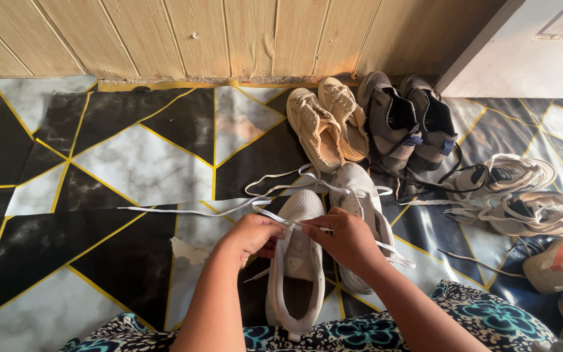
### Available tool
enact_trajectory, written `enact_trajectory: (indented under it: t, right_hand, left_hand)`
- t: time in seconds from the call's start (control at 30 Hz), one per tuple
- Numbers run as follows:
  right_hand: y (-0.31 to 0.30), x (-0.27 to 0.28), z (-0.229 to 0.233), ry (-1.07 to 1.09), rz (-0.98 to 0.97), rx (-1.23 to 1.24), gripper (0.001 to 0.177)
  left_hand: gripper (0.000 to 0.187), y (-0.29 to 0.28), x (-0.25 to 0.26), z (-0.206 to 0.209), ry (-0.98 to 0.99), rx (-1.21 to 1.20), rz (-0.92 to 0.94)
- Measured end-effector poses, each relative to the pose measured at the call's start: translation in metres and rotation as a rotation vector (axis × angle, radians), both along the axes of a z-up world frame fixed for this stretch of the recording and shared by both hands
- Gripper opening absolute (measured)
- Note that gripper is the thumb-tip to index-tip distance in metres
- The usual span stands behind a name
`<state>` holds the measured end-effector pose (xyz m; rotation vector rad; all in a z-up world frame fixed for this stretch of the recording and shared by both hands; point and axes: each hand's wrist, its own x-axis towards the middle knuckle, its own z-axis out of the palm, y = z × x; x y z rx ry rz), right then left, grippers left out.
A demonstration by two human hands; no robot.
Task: The person unlaces a pair of white sneakers, removes the laces, and then relaces the same shoes. The person handles the shoes and laces by hand, threading the laces through the eyelets and tying them.
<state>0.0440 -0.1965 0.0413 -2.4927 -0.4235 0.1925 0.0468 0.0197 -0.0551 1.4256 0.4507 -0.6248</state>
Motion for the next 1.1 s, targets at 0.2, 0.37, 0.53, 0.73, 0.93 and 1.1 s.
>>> enact_trajectory:
  t: [0.2, 0.37, 0.53, 0.73, 0.93, 1.1]
  right_hand:
    - [0.003, -0.001, -0.001, 0.061, -0.095, 0.095, 0.024]
    - [0.006, -0.005, -0.008, 0.021, -0.132, 0.106, 0.023]
    - [0.011, -0.009, -0.011, 0.032, -0.197, 0.170, 0.024]
    - [0.017, -0.011, -0.017, -0.017, -0.202, 0.161, 0.024]
    - [0.021, -0.013, -0.023, -0.051, -0.199, 0.231, 0.022]
    - [0.022, -0.012, -0.026, -0.025, -0.205, 0.107, 0.025]
  left_hand:
    - [0.017, 0.000, 0.000, 0.003, 0.009, 0.004, 0.001]
    - [0.018, 0.000, -0.001, 0.005, 0.005, -0.016, -0.004]
    - [0.018, 0.001, -0.001, 0.006, 0.015, -0.017, 0.001]
    - [0.018, 0.000, -0.001, 0.002, 0.015, -0.038, 0.010]
    - [0.018, 0.001, -0.001, 0.000, 0.025, -0.061, 0.021]
    - [0.017, 0.000, -0.003, 0.006, 0.038, -0.067, 0.050]
